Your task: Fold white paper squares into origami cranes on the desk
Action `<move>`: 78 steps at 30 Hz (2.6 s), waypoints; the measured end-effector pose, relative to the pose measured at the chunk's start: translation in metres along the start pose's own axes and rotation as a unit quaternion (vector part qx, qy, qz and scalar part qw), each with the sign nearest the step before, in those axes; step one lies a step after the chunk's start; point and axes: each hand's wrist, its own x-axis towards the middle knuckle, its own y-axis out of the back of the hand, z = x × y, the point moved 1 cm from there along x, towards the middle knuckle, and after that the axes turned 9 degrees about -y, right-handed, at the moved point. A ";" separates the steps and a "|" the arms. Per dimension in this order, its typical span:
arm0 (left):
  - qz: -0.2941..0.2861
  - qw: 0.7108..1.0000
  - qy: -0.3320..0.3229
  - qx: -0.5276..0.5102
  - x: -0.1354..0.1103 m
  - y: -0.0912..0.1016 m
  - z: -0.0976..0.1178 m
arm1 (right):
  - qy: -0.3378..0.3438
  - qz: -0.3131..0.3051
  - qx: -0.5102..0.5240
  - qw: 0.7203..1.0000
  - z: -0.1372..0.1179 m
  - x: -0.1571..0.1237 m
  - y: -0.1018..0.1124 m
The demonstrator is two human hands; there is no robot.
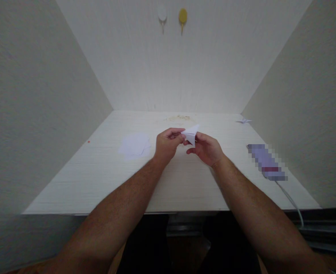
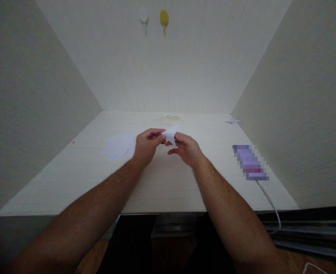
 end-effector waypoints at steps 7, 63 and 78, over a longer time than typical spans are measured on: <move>-0.043 0.934 -0.245 0.255 -0.004 0.003 0.006 | 0.027 0.011 -0.019 0.999 0.002 0.001 -0.002; 0.038 0.998 0.023 -0.036 -0.003 -0.005 0.005 | 0.102 0.140 -0.163 0.971 0.011 0.009 0.002; 0.049 0.986 0.093 -0.126 0.002 -0.002 -0.007 | 0.152 0.175 -0.195 0.953 0.012 0.012 0.001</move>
